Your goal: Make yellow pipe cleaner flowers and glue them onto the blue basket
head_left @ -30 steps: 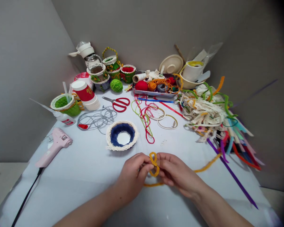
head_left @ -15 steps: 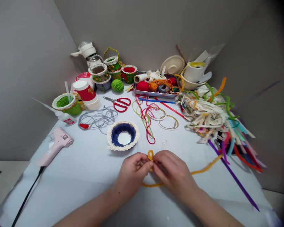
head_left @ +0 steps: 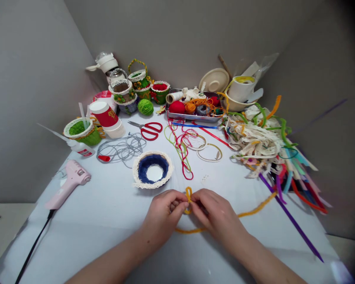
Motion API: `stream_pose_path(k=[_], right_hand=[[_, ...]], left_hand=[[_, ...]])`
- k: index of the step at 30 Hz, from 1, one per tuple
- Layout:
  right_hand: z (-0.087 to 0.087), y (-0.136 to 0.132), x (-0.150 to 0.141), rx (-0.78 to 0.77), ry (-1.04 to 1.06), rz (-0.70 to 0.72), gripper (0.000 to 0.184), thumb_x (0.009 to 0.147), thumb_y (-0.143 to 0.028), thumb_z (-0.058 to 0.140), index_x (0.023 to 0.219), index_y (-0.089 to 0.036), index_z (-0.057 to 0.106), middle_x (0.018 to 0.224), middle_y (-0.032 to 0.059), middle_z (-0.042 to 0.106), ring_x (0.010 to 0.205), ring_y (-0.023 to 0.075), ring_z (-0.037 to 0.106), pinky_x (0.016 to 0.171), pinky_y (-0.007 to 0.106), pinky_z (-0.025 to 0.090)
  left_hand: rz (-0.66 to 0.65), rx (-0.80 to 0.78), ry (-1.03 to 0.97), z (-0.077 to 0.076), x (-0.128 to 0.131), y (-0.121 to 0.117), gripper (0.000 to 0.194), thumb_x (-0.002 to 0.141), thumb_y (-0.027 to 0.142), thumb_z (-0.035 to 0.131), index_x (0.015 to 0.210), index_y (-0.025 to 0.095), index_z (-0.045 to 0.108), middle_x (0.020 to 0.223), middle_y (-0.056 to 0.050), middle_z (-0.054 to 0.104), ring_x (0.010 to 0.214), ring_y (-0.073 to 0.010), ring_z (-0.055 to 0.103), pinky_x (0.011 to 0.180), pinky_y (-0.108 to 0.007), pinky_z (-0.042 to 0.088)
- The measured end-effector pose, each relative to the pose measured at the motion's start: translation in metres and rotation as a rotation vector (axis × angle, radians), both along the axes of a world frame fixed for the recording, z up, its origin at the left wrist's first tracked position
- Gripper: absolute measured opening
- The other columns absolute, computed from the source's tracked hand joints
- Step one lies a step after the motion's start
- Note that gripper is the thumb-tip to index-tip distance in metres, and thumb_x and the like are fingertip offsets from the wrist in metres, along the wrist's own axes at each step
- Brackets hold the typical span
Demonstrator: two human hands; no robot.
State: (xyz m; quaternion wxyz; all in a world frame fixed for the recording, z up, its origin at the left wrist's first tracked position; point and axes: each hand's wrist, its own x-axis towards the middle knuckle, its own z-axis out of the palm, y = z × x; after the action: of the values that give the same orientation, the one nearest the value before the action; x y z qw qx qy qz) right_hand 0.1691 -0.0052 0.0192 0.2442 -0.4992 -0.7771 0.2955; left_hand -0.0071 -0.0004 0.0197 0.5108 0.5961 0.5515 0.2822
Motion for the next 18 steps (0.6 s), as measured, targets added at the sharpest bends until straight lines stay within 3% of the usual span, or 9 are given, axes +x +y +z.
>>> stream_pose_path(k=[4, 9, 13, 18], right_hand=[[0.003, 0.001, -0.004, -0.278, 0.181, -0.109, 0.011, 0.087, -0.024, 0.053, 0.078, -0.020, 0.056, 0.069, -0.0006, 0.056, 0.062, 0.0128, 0.049, 0.059, 0.024, 0.038], [0.005, 0.003, -0.006, -0.535, 0.438, -0.172, 0.008, 0.081, -0.023, 0.055, 0.074, -0.018, 0.055, 0.066, -0.0027, 0.051, 0.062, 0.0114, 0.045, 0.057, 0.022, 0.036], [0.005, 0.003, -0.007, -0.584, 0.483, -0.188, 0.006, 0.078, -0.022, 0.055, 0.074, -0.018, 0.054, 0.065, -0.0032, 0.049, 0.061, 0.0112, 0.043, 0.057, 0.022, 0.035], [0.004, 0.001, -0.009, -0.515, 0.437, -0.152, 0.007, 0.079, -0.021, 0.055, 0.073, -0.019, 0.052, 0.065, -0.0030, 0.047, 0.061, 0.0114, 0.041, 0.057, 0.022, 0.035]], left_hand=[[-0.059, 0.078, 0.069, 0.006, -0.001, 0.001, 0.009, 0.084, 0.017, 0.054, 0.080, 0.018, 0.063, 0.077, -0.001, 0.064, 0.068, -0.0127, 0.056, 0.062, -0.022, 0.041], [-0.093, 0.217, 0.151, 0.002, -0.001, 0.000, 0.012, 0.086, 0.013, 0.049, 0.080, 0.018, 0.059, 0.077, -0.001, 0.060, 0.075, -0.0148, 0.055, 0.069, -0.025, 0.040], [-0.088, 0.255, 0.183, -0.003, 0.001, -0.002, 0.015, 0.087, 0.011, 0.045, 0.081, 0.019, 0.056, 0.079, -0.001, 0.058, 0.076, -0.0154, 0.054, 0.071, -0.026, 0.040], [-0.067, 0.259, 0.209, -0.005, 0.003, -0.006, 0.017, 0.088, 0.011, 0.041, 0.080, 0.020, 0.054, 0.078, -0.001, 0.055, 0.075, -0.0160, 0.052, 0.069, -0.027, 0.039]])
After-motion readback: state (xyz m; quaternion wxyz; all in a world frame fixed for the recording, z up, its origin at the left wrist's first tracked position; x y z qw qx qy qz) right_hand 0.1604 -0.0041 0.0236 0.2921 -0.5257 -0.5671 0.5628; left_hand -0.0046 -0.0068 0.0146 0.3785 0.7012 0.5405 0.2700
